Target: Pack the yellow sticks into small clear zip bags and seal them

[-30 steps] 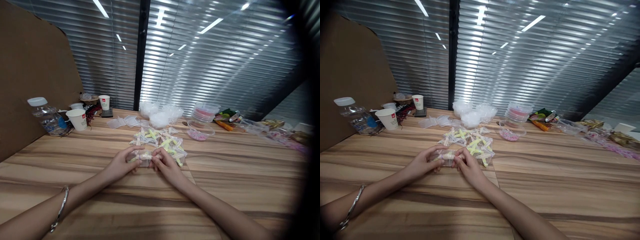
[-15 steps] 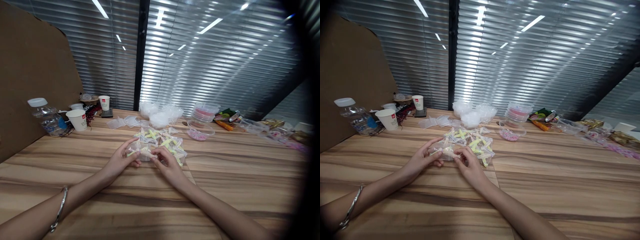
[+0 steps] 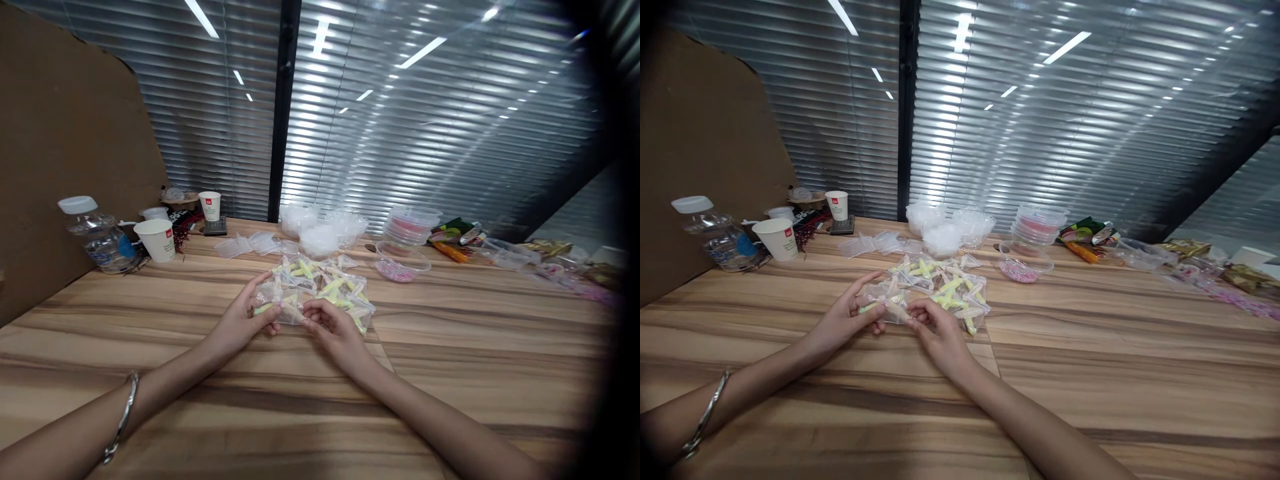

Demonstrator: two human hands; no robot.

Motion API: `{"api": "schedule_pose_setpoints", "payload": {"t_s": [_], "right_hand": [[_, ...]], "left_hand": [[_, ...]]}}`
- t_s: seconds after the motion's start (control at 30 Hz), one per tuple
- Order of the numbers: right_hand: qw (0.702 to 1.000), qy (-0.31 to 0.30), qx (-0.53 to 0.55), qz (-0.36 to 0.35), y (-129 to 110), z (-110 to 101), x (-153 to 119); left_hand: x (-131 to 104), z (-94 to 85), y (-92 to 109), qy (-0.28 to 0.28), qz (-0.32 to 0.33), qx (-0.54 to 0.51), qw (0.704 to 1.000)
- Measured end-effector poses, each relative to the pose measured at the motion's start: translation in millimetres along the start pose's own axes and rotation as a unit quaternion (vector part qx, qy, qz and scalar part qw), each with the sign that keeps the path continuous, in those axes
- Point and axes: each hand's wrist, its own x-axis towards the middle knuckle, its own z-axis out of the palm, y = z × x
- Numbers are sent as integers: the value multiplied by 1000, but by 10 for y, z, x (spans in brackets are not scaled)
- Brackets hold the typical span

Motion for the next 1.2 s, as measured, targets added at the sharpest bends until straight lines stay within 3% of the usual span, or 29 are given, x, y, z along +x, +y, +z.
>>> {"api": "schedule_pose_setpoints", "payload": {"t_s": [0.6, 0.87, 1.2], "right_hand": [[988, -10, 144, 60, -52, 18, 39], [995, 34, 88, 27, 7, -14, 59], [999, -22, 1, 25, 38, -15, 20]], "left_hand": [[-22, -9, -17, -38, 6, 5, 999], [-36, 23, -1, -62, -23, -92, 994], [-49, 18, -11, -59, 2, -99, 993]]}}
